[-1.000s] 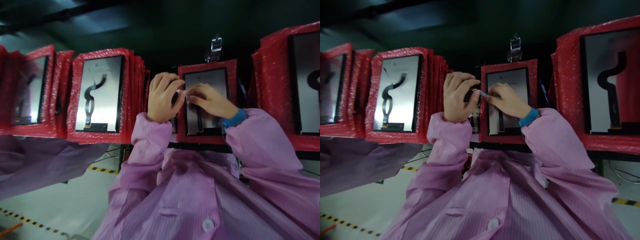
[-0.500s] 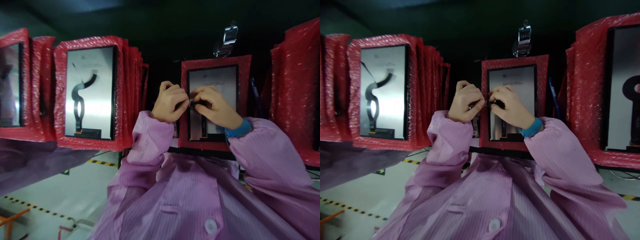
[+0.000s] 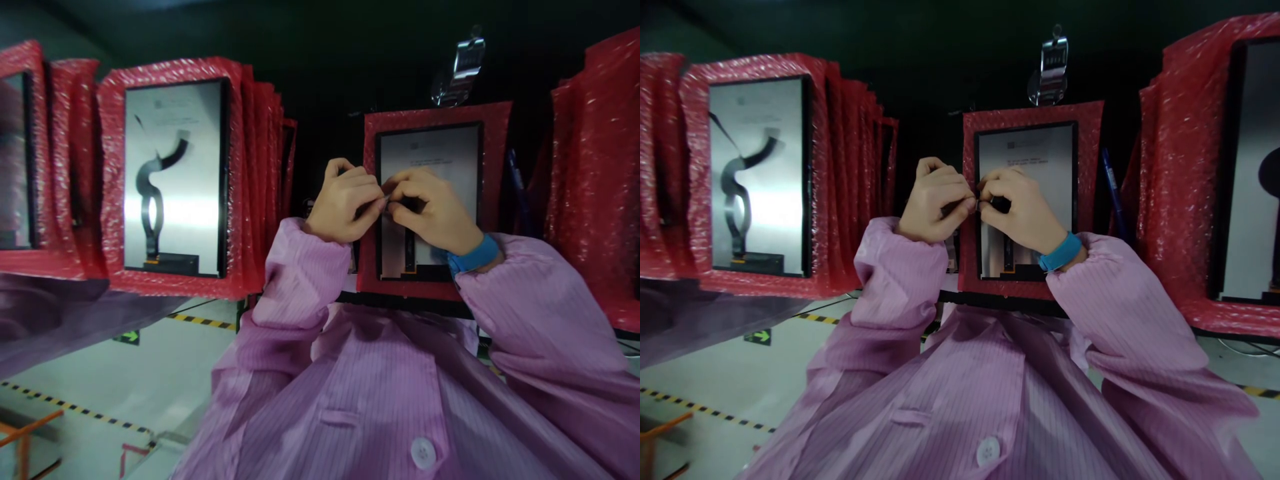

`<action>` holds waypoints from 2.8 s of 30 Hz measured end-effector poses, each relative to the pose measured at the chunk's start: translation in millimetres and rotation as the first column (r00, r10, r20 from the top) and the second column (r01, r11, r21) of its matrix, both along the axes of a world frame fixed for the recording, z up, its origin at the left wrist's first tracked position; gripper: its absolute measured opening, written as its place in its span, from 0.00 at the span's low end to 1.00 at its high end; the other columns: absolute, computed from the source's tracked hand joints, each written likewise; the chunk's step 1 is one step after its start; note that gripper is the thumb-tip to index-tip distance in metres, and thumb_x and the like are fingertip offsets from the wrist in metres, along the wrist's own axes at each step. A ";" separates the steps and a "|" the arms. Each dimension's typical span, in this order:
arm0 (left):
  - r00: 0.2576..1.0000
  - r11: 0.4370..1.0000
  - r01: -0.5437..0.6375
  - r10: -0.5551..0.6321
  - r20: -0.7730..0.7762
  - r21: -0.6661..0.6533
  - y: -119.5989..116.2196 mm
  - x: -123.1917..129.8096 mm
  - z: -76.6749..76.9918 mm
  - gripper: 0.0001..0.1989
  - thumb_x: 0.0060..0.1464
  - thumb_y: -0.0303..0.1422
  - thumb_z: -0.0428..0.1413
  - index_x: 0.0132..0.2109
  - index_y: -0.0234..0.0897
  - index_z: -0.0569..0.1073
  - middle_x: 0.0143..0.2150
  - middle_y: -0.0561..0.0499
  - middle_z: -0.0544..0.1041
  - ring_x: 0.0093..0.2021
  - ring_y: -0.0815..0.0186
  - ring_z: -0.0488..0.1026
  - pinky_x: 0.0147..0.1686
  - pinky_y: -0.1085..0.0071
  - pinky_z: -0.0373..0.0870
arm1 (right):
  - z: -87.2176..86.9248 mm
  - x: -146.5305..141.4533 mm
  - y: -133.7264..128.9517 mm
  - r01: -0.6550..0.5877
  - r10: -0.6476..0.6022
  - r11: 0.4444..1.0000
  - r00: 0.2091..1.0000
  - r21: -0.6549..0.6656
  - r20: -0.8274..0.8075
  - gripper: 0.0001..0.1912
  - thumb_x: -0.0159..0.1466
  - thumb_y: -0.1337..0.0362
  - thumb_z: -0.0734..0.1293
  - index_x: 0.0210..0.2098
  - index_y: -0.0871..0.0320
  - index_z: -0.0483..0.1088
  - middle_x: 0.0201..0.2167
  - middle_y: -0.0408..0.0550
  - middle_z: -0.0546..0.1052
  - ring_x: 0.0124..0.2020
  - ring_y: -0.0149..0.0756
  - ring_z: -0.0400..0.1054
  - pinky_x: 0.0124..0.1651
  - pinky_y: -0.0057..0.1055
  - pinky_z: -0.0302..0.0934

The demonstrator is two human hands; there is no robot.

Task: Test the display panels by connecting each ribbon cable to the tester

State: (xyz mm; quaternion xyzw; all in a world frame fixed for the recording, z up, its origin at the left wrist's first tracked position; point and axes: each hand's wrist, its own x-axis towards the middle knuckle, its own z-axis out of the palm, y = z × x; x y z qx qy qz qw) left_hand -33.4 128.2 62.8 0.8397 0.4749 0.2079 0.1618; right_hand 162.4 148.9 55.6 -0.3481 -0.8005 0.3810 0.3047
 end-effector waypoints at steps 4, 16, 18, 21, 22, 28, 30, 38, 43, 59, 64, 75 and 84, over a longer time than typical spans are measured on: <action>1.000 1.000 -0.004 0.004 -0.009 0.021 -0.5 0.2 -1.6 0.16 0.63 0.38 0.47 0.30 0.38 0.71 0.29 0.54 0.72 0.37 0.62 0.72 0.54 0.49 0.60 | -0.7 1.1 1.2 -0.021 0.021 1.000 1.000 -0.008 0.012 0.06 0.61 0.65 0.66 0.26 0.54 0.69 0.40 0.45 0.78 0.44 0.41 0.71 0.55 0.46 0.62; 0.929 0.917 -0.316 0.246 0.276 0.245 7.4 -18.4 -12.9 0.20 0.69 0.47 0.43 0.37 0.41 0.72 0.36 0.49 0.77 0.40 0.60 0.69 0.50 0.52 0.64 | 9.0 11.6 4.6 -0.031 -0.050 0.938 0.973 -0.346 -0.223 0.18 0.67 0.50 0.64 0.28 0.55 0.71 0.41 0.48 0.78 0.45 0.41 0.72 0.50 0.41 0.66; 0.846 0.812 -0.500 0.384 0.370 0.302 4.4 -17.2 -6.4 0.19 0.69 0.48 0.43 0.45 0.41 0.72 0.45 0.46 0.77 0.48 0.58 0.70 0.53 0.53 0.64 | 9.2 11.3 2.4 0.002 -0.160 0.893 0.937 -0.450 -0.312 0.20 0.68 0.45 0.62 0.31 0.54 0.72 0.41 0.47 0.77 0.44 0.40 0.73 0.44 0.38 0.68; 0.721 0.596 -0.688 0.498 0.482 0.414 -11.6 -7.0 9.6 0.20 0.68 0.48 0.46 0.55 0.39 0.68 0.57 0.42 0.72 0.60 0.56 0.66 0.59 0.53 0.63 | 6.3 9.8 1.2 0.086 -0.254 0.874 0.920 -0.478 -0.300 0.15 0.64 0.47 0.67 0.39 0.51 0.73 0.40 0.46 0.76 0.43 0.40 0.74 0.43 0.38 0.70; 0.704 0.541 -0.708 0.495 0.509 0.453 -20.6 -0.8 14.6 0.19 0.67 0.45 0.48 0.55 0.37 0.68 0.56 0.41 0.72 0.60 0.56 0.66 0.59 0.54 0.63 | 4.4 9.5 2.0 0.115 -0.258 0.888 0.926 -0.445 -0.275 0.15 0.63 0.49 0.69 0.43 0.51 0.72 0.40 0.46 0.77 0.43 0.40 0.74 0.46 0.40 0.70; 0.972 0.874 -0.232 0.195 0.129 0.426 -92.0 59.5 5.7 0.11 0.67 0.35 0.51 0.42 0.37 0.77 0.40 0.48 0.78 0.38 0.65 0.73 0.40 0.67 0.73 | -14.1 12.1 10.6 0.188 -0.226 0.964 0.952 -0.190 -0.206 0.26 0.58 0.59 0.72 0.55 0.47 0.66 0.45 0.47 0.76 0.42 0.41 0.74 0.52 0.48 0.70; 0.974 0.909 -0.207 0.225 -0.007 0.363 -110.1 77.4 -7.6 0.15 0.68 0.38 0.49 0.39 0.38 0.78 0.38 0.50 0.79 0.36 0.64 0.74 0.33 0.68 0.73 | -19.2 13.6 12.1 0.201 -0.231 0.966 0.953 -0.162 -0.196 0.30 0.58 0.60 0.71 0.58 0.45 0.63 0.47 0.47 0.75 0.42 0.41 0.74 0.51 0.50 0.70; 0.947 0.911 -0.231 0.291 -0.135 0.341 -133.5 95.5 -25.7 0.12 0.67 0.29 0.50 0.40 0.36 0.78 0.40 0.49 0.80 0.37 0.64 0.75 0.33 0.67 0.73 | -22.8 13.6 9.0 0.196 -0.242 0.958 0.944 -0.208 -0.223 0.39 0.53 0.65 0.71 0.62 0.50 0.57 0.45 0.47 0.76 0.40 0.39 0.75 0.52 0.50 0.72; 0.943 0.893 -0.287 0.328 -0.063 0.345 -132.6 98.9 -30.0 0.07 0.66 0.30 0.53 0.41 0.36 0.76 0.40 0.50 0.79 0.38 0.64 0.75 0.36 0.67 0.72 | -23.1 16.6 4.4 0.176 -0.247 0.945 0.937 -0.277 -0.246 0.38 0.51 0.68 0.69 0.60 0.47 0.56 0.44 0.45 0.76 0.44 0.39 0.74 0.50 0.47 0.75; 0.920 0.905 -0.358 0.384 -0.078 0.231 -134.2 97.3 -20.6 0.07 0.67 0.27 0.50 0.42 0.32 0.73 0.41 0.45 0.75 0.40 0.61 0.69 0.43 0.66 0.72 | -19.9 19.0 -0.5 0.074 -0.194 0.912 0.945 -0.403 -0.265 0.24 0.54 0.70 0.73 0.47 0.48 0.66 0.37 0.41 0.77 0.39 0.38 0.75 0.48 0.42 0.75; 0.890 0.914 -0.358 0.396 -0.228 0.190 -130.6 99.8 -18.3 0.10 0.68 0.27 0.47 0.42 0.33 0.73 0.42 0.44 0.74 0.39 0.59 0.67 0.42 0.63 0.69 | -18.5 16.6 -1.9 0.061 -0.183 0.918 0.941 -0.393 -0.283 0.17 0.53 0.71 0.72 0.41 0.51 0.70 0.38 0.41 0.76 0.38 0.37 0.74 0.45 0.41 0.75; 0.899 0.915 -0.343 0.386 -0.206 0.213 -127.8 96.9 -19.9 0.09 0.67 0.27 0.48 0.39 0.34 0.72 0.41 0.46 0.74 0.39 0.60 0.66 0.40 0.65 0.67 | -17.8 19.0 -3.1 0.017 -0.125 0.906 0.965 -0.424 -0.229 0.20 0.52 0.72 0.73 0.42 0.52 0.68 0.31 0.40 0.73 0.34 0.36 0.73 0.42 0.39 0.73; 0.899 0.911 -0.358 0.395 -0.188 0.203 -130.3 96.7 -22.7 0.12 0.69 0.29 0.45 0.39 0.35 0.72 0.41 0.45 0.74 0.39 0.59 0.67 0.40 0.63 0.66 | -19.4 21.1 -4.8 -0.044 -0.073 0.898 0.966 -0.438 -0.248 0.23 0.53 0.70 0.76 0.45 0.49 0.67 0.29 0.38 0.72 0.30 0.35 0.73 0.38 0.37 0.72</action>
